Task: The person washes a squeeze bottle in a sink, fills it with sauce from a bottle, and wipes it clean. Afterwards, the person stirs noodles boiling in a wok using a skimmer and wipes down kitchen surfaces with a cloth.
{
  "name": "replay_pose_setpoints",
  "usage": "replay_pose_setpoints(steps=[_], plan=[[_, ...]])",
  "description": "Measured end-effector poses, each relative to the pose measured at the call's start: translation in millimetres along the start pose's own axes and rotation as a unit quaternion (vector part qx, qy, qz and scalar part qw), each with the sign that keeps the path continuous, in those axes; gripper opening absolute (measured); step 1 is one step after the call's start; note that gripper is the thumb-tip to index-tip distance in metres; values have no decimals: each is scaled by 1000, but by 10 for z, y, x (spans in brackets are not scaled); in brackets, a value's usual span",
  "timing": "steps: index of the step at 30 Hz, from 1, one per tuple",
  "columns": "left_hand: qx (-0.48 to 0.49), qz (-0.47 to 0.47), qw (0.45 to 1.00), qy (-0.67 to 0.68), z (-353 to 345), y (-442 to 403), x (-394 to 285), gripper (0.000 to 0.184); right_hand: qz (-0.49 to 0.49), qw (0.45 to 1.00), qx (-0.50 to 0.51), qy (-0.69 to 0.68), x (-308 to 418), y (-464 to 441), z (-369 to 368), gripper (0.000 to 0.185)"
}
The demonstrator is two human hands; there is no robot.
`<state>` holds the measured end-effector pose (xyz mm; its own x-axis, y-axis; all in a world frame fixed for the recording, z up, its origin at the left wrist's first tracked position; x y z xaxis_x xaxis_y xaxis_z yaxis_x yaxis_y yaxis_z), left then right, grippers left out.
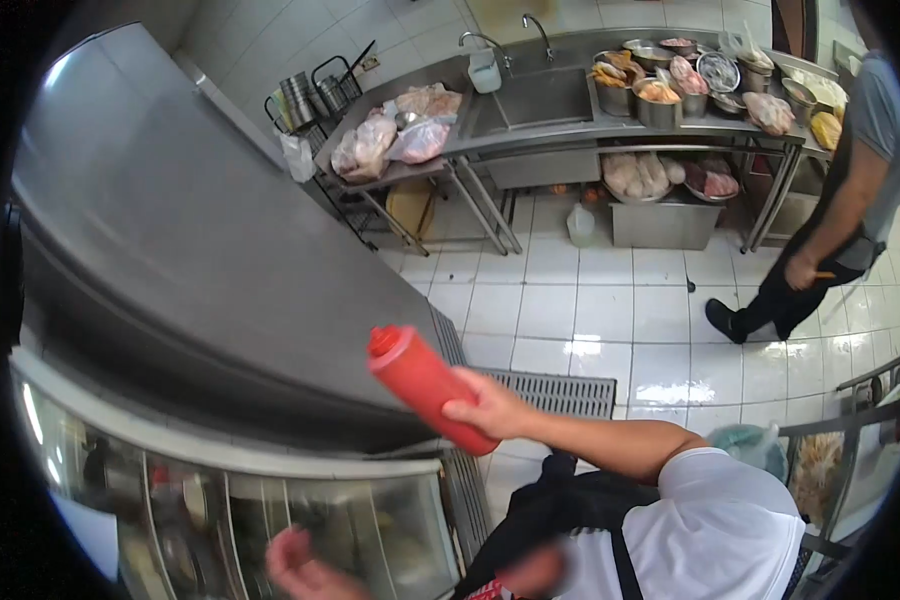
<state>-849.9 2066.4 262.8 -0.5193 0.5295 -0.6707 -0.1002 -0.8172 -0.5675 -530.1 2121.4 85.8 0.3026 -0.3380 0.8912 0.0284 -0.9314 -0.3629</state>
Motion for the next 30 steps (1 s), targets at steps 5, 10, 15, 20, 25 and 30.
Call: replay_pose_setpoints(steps=[5, 10, 15, 20, 25, 30], plan=[[273, 78, 869, 405, -2801, -723, 440, 78, -71, 982, 29, 173, -25, -823, 447, 63], [386, 110, 826, 396, -4459, -1440, 177, 67, -98, 943, -141, 284, 309, -1058, 1615, 42], [418, 61, 796, 433, -5831, -2038, -147, 64, -21, 857, -296, 421, 678, -1354, 2971, 28], [383, 83, 829, 399, -6511, -2735, 45, 61, -148, 866, -293, 378, 175, -1890, 4139, 26], [277, 74, 871, 400, -6742, -3564, 369, 57, -100, 884, -274, 365, 167, -2749, 5320, 14], [238, 112, 866, 425, -7115, -4073, 944, 72, -9, 825, -206, 526, 658, -4092, 6662, 16]])
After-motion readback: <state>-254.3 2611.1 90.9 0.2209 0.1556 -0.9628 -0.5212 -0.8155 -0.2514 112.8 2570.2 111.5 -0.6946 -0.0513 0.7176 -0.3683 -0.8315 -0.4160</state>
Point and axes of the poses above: each hand's wrist, its own y-axis away from the middle knuckle, its own z-axis out of the back of the hand, x = y × z, the point moved 9 cm from there along -y, towards the middle knuckle, and after that the axes turned 13 degrees about x, right-handed, at the moved point
